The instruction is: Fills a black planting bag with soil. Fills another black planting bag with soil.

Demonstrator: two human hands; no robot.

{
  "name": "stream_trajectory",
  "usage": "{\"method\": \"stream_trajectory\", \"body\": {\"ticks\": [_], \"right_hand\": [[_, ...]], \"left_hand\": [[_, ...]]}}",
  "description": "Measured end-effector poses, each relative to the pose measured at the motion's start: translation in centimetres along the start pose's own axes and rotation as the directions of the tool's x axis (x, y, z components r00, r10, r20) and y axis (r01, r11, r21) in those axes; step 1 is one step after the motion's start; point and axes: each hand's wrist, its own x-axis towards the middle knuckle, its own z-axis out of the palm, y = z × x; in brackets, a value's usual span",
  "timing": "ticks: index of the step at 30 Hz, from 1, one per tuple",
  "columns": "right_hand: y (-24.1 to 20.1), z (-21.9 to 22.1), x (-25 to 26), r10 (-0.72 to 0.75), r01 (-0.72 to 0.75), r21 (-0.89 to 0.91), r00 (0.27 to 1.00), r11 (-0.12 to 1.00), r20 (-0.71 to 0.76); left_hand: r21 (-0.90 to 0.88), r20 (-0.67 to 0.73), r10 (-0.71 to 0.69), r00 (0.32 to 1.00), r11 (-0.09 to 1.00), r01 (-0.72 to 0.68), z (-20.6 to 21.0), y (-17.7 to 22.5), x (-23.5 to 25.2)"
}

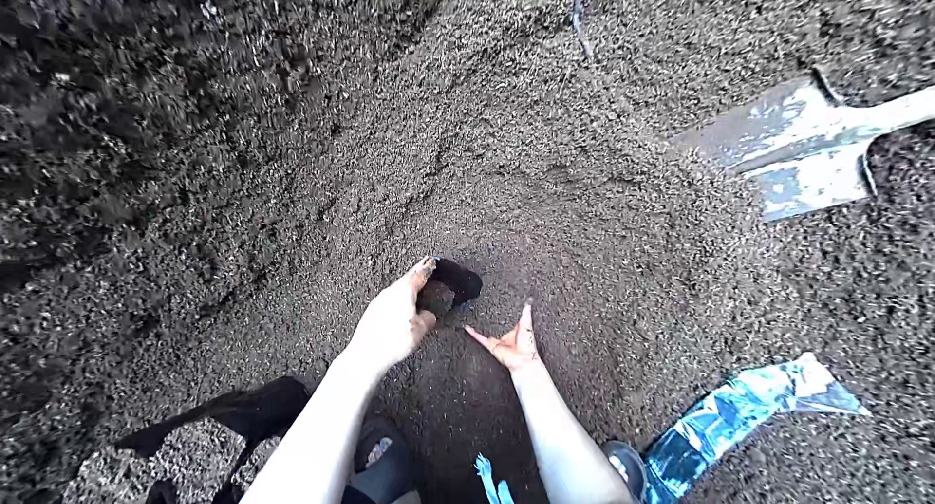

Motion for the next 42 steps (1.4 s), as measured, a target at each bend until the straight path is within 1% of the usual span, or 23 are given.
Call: {"method": "stream_trajectory", "body": {"ticks": [5,7,9,11,14,17,18,20,21,23,25,27,28,30,31,32,33,34,35,36,38,40,42], "right_hand": [[0.5,6.0,3.7,-0.127,0.127,0.135,0.992,0.983,-0.011],[0.5,6.9,3.7,-0.161,0.157,0.169,0.987,0.973,0.008],[-0.6,7.1,2.9,-0.191,0.173,0.171,0.977,0.970,0.091],[-2.7,7.1,1.4,-0.203,0.172,0.158,0.958,0.972,0.202],[-5.5,8.0,-3.4,-0.182,0.159,0.102,0.938,0.982,0.296],[-6.2,8.0,-7.7,-0.124,0.104,0.069,0.900,0.992,0.418],[-5.8,8.5,-8.9,-0.112,0.111,0.025,0.901,0.993,0.420],[-4.6,9.9,-11.2,-0.141,0.205,-0.139,0.918,0.969,0.370],[-3.9,10.6,-11.6,-0.171,0.262,-0.223,0.918,0.939,0.358],[-3.2,11.3,-11.6,-0.190,0.371,-0.377,0.879,0.848,0.438],[-3.2,12.4,-12.1,-0.146,0.471,-0.559,0.837,0.682,0.527],[-4.5,14.6,-12.9,-0.095,0.515,-0.742,0.843,0.429,0.530],[-5.9,15.9,-12.7,-0.093,0.545,-0.796,0.836,0.263,0.541],[-10.2,18.6,-10.6,-0.227,0.588,-0.806,0.777,-0.070,0.587],[-12.9,19.9,-8.4,-0.322,0.572,-0.789,0.721,-0.226,0.614],[-15.5,20.9,-5.9,-0.407,0.521,-0.778,0.663,-0.352,0.628],[-17.7,21.6,-3.4,-0.468,0.453,-0.780,0.627,-0.431,0.623],[-19.1,22.0,-1.2,-0.510,0.397,-0.788,0.606,-0.472,0.611],[-19.8,22.0,0.7,-0.519,0.348,-0.792,0.612,-0.501,0.597],[-19.7,21.9,2.0,-0.511,0.308,-0.794,0.631,-0.524,0.583],[-18.1,21.3,3.6,-0.461,0.268,-0.812,0.712,-0.519,0.530],[-16.4,20.0,3.9,-0.360,0.325,-0.845,0.796,-0.424,0.487],[-15.3,17.9,2.7,-0.234,0.429,-0.866,0.842,-0.256,0.486]], "left_hand": [[0.042,0.062,0.024,0.998,0.999,-0.027,0.0,0.1,0.1],[0.062,0.072,0.025,0.997,0.998,-0.030,0.1,0.3,0.1],[0.067,0.072,0.038,0.997,0.997,-0.043,-0.1,0.4,0.1],[0.062,0.064,0.055,0.996,0.996,-0.059,0.0,0.5,0.3],[0.039,0.047,0.078,0.996,0.996,-0.080,0.3,0.9,0.6],[0.021,0.034,0.106,0.994,0.994,-0.106,0.9,1.4,0.7],[0.016,0.031,0.112,0.993,0.994,-0.113,1.0,1.4,0.7],[0.002,0.027,0.120,0.992,0.993,-0.120,1.0,1.2,0.6],[-0.006,0.020,0.120,0.993,0.993,-0.120,1.0,1.0,0.6],[-0.019,-0.024,0.097,0.995,0.995,-0.098,1.0,0.5,0.3],[-0.013,-0.042,0.057,0.997,0.998,-0.058,0.6,0.3,-0.1],[0.000,-0.034,0.032,0.999,0.999,-0.032,0.3,0.0,-0.2],[0.003,-0.030,0.030,0.999,1.000,-0.030,0.1,-0.1,-0.2],[-0.007,-0.030,0.041,0.999,0.999,-0.041,-0.1,-0.4,-0.1],[-0.009,-0.029,0.059,0.998,0.998,-0.059,-0.2,-0.6,-0.1],[-0.005,-0.032,0.083,0.996,0.996,-0.083,-0.1,-0.8,-0.1],[0.010,-0.026,0.094,0.995,0.996,-0.094,-0.1,-1.0,-0.1],[0.052,-0.010,0.086,0.996,0.995,-0.085,0.0,-1.0,0.0],[0.106,0.016,0.056,0.998,0.993,-0.058,0.0,-0.8,0.1],[0.153,0.049,0.014,0.999,0.988,-0.022,0.0,-0.5,0.1],[0.222,0.091,-0.062,0.994,0.974,0.041,0.4,-0.4,0.5],[0.224,0.093,-0.111,0.989,0.971,0.088,1.1,-0.3,0.9],[0.174,0.058,-0.104,0.993,0.980,0.092,1.3,0.2,1.1]]}}
